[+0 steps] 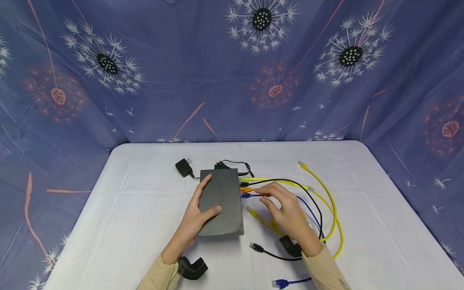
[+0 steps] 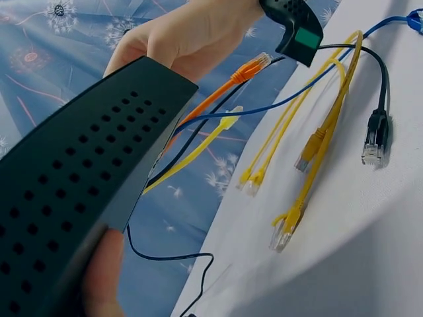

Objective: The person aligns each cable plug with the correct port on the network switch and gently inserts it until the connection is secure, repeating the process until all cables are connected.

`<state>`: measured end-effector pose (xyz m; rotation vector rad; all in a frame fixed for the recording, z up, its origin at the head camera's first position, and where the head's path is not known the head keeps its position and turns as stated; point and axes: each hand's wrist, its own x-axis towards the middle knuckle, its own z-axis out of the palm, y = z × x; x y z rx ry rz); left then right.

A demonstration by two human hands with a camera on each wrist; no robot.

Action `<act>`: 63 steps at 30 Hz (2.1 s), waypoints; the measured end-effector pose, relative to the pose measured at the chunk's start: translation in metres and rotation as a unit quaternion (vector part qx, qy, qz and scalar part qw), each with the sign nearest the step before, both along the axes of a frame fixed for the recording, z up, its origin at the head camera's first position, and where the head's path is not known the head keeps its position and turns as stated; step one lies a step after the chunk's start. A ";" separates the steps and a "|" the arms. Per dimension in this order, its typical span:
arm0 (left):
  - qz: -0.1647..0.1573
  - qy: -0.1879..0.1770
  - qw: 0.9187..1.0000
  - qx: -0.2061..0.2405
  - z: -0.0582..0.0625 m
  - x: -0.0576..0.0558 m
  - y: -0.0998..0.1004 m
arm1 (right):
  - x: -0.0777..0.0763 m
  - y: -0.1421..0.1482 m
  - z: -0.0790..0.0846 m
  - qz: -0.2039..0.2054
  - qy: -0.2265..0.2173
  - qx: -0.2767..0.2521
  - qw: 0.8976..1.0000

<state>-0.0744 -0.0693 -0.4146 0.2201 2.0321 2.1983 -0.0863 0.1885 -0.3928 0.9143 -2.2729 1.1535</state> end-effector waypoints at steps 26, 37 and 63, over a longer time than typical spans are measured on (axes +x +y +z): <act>0.000 0.001 1.000 -0.003 -0.005 0.002 -0.001 | 0.032 0.034 -0.002 -0.075 -0.003 -0.013 0.997; 0.001 -0.001 1.000 0.002 -0.007 0.003 0.000 | 0.040 0.039 -0.010 -0.083 -0.013 -0.017 0.996; 0.001 -0.007 1.000 -0.003 -0.007 0.005 0.002 | 0.065 0.035 -0.034 -0.110 -0.146 0.037 0.983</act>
